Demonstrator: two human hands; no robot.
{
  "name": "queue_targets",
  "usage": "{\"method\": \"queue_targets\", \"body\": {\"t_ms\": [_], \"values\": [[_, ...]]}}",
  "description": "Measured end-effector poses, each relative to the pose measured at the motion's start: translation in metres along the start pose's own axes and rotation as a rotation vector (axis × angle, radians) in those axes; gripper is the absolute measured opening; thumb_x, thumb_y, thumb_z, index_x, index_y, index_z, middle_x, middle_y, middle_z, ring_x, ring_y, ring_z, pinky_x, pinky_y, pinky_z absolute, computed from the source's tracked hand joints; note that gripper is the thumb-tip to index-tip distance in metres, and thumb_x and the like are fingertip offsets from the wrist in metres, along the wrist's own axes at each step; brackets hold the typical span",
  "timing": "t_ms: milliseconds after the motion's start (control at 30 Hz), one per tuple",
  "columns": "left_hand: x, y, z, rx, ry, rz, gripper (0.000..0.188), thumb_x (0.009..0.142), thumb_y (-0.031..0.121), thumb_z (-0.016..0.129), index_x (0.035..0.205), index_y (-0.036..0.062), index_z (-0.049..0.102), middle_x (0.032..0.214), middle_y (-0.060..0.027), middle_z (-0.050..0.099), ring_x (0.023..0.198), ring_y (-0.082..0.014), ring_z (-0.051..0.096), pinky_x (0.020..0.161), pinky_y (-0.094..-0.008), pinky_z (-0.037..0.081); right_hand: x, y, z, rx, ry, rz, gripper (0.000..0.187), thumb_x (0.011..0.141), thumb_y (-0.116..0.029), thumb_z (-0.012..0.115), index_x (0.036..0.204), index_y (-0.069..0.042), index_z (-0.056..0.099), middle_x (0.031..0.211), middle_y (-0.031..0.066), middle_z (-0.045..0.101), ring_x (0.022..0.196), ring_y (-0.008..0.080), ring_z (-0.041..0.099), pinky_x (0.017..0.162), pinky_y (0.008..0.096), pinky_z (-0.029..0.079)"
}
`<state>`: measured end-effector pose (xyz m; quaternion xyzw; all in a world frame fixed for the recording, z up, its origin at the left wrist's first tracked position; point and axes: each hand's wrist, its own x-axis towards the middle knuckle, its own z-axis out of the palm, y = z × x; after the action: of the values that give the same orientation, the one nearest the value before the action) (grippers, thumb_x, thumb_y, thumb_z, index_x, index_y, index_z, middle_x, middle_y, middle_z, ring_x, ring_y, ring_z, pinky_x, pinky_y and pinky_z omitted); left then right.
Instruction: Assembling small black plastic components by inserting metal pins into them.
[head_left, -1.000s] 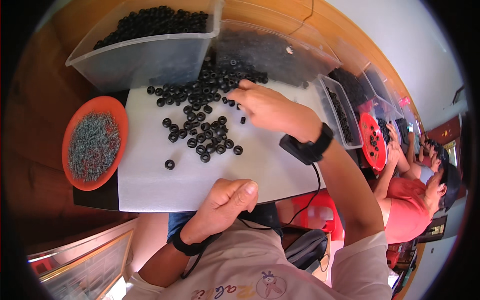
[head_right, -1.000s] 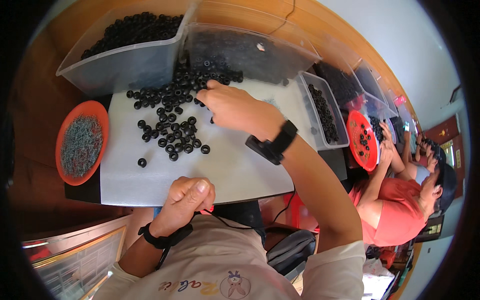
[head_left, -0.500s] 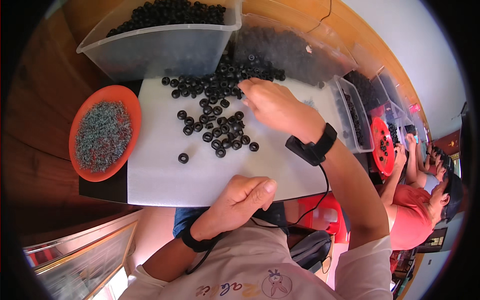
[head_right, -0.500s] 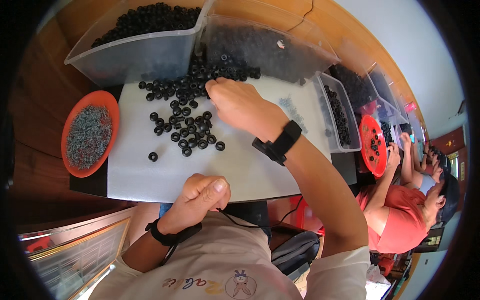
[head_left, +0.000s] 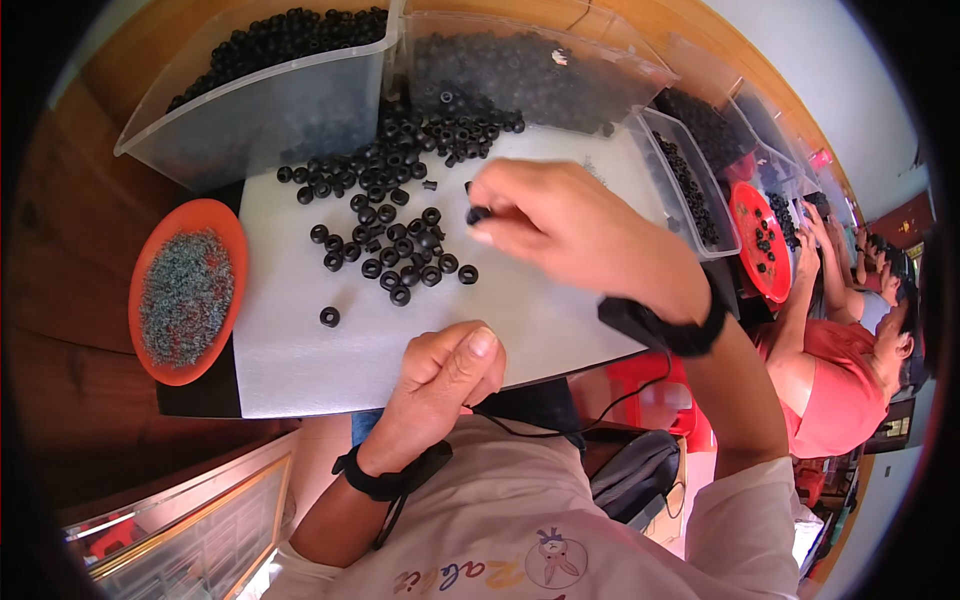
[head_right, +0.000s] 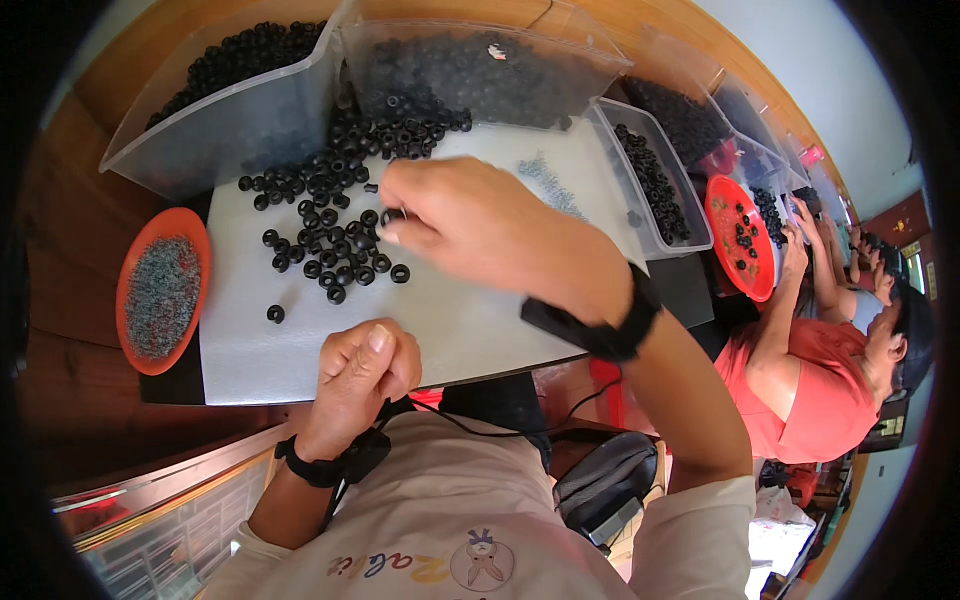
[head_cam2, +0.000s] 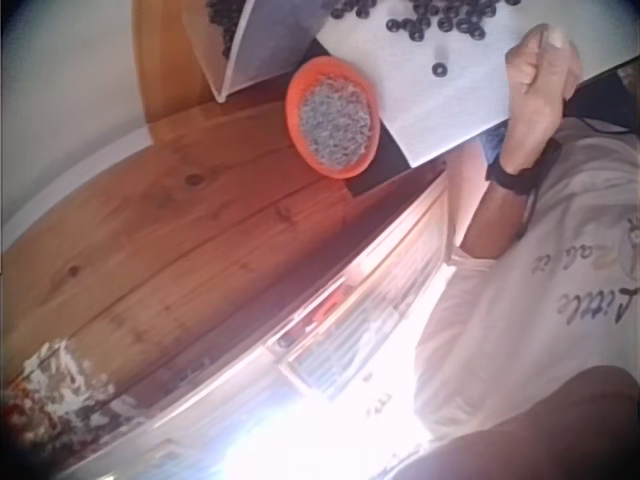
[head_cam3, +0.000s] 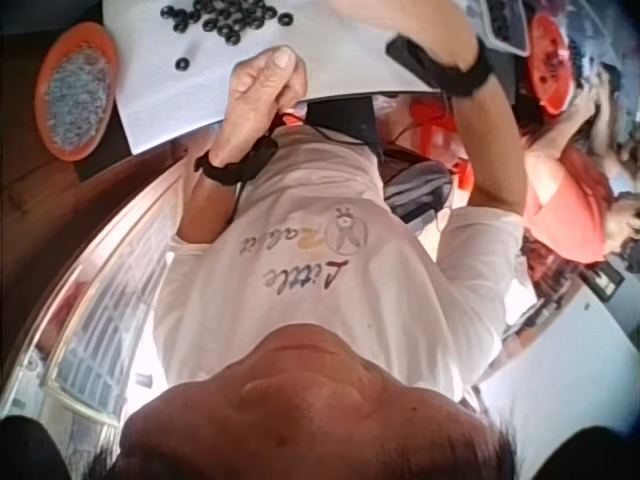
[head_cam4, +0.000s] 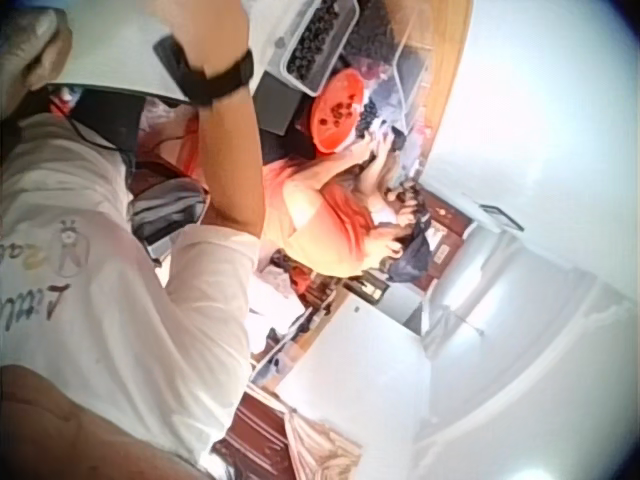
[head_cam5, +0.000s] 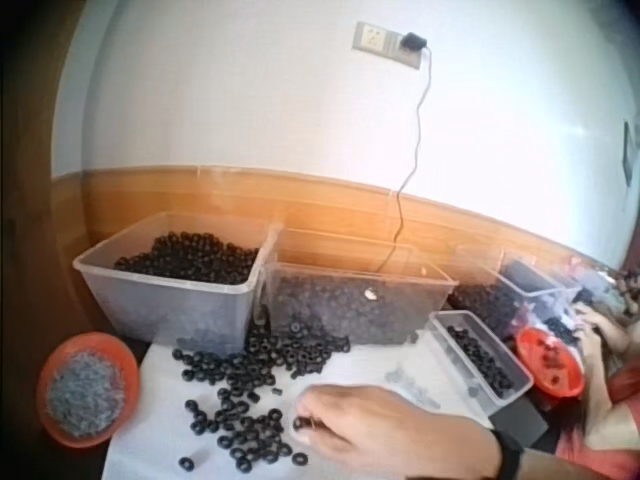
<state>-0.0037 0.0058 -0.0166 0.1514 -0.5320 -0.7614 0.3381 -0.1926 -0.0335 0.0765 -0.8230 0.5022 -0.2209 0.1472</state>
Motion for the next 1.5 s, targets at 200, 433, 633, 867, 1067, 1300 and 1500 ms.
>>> {"method": "queue_targets", "body": {"t_ms": [200,433,633,867,1067,1300,1500], "values": [[0.007,-0.003,0.008,-0.172,0.11,0.075,0.028,0.097,0.03,0.051,0.094,0.0022,0.048,0.075,0.0002,0.049,0.066,-0.0068,0.043,0.061,-0.0215,0.037,-0.051,-0.028,0.011,0.224,0.069,-0.026,0.019,0.079,-0.004,0.063,0.095,0.0,0.053,0.079,0.013,0.056,0.067,0.0307,0.059,0.057,0.0362,0.046],[0.006,-0.004,0.006,-0.198,0.132,0.044,0.032,0.094,0.027,0.056,0.11,-0.0007,0.051,0.091,-0.0046,0.058,0.078,-0.0113,0.053,0.073,-0.0261,0.043,-0.066,-0.024,0.031,0.199,0.231,-0.18,0.028,0.077,-0.006,0.066,0.103,-0.002,0.057,0.08,0.0082,0.056,0.063,0.0252,0.058,0.052,0.0333,0.046],[0.004,-0.002,0.001,-0.272,0.066,0.041,0.031,0.095,0.027,0.052,0.105,-0.002,0.054,0.09,-0.0042,0.058,0.079,-0.0108,0.053,0.073,-0.0264,0.043,-0.074,-0.031,0.037,0.217,0.261,-0.143,0.03,0.076,-0.006,0.067,0.105,-0.003,0.058,0.075,0.0058,0.053,0.059,0.0227,0.056,0.047,0.0318,0.044],[0.001,-0.006,-0.005,-0.187,0.127,0.07,0.039,0.091,0.035,0.057,0.104,-0.0023,0.053,0.09,-0.0063,0.059,0.079,-0.014,0.059,0.07,-0.0268,0.049,-0.075,-0.034,0.037,0.291,0.256,-0.16,0.031,0.075,-0.006,0.069,0.104,-0.004,0.058,0.075,0.0058,0.053,0.059,0.0241,0.055,0.047,0.0334,0.043],[0.0,-0.004,-0.004,-0.334,0.053,0.044,0.036,0.092,0.031,0.058,0.105,-0.0026,0.056,0.089,-0.0032,0.059,0.08,-0.0097,0.053,0.073,-0.0245,0.043,-0.07,-0.039,0.041,0.252,0.274,-0.134,0.026,0.076,-0.006,0.068,0.099,-0.004,0.057,0.073,0.0056,0.052,0.06,0.0247,0.056,0.049,0.0341,0.044],[-0.001,0.003,0.0,-0.232,0.096,-0.002,0.034,0.092,0.031,0.057,0.099,-0.0024,0.057,0.085,-0.0061,0.06,0.072,-0.0102,0.054,0.066,-0.0237,0.044,-0.071,-0.049,0.031,0.063,0.152,-0.108,0.021,0.081,-0.011,0.063,0.098,-0.001,0.056,0.079,0.0067,0.057,0.065,0.0232,0.06,0.05,0.0322,0.047],[0.001,0.0,-0.002,-0.274,0.051,0.013,0.033,0.095,0.031,0.053,0.089,-0.0018,0.055,0.069,-0.0052,0.055,0.057,-0.0097,0.047,0.053,-0.0239,0.039,-0.072,-0.01,-0.021,0.134,0.069,0.139,0.019,0.089,-0.016,0.059,0.098,0.0,0.061,0.079,0.0105,0.062,0.067,0.0182,0.062,0.062,0.0296,0.048]]}}
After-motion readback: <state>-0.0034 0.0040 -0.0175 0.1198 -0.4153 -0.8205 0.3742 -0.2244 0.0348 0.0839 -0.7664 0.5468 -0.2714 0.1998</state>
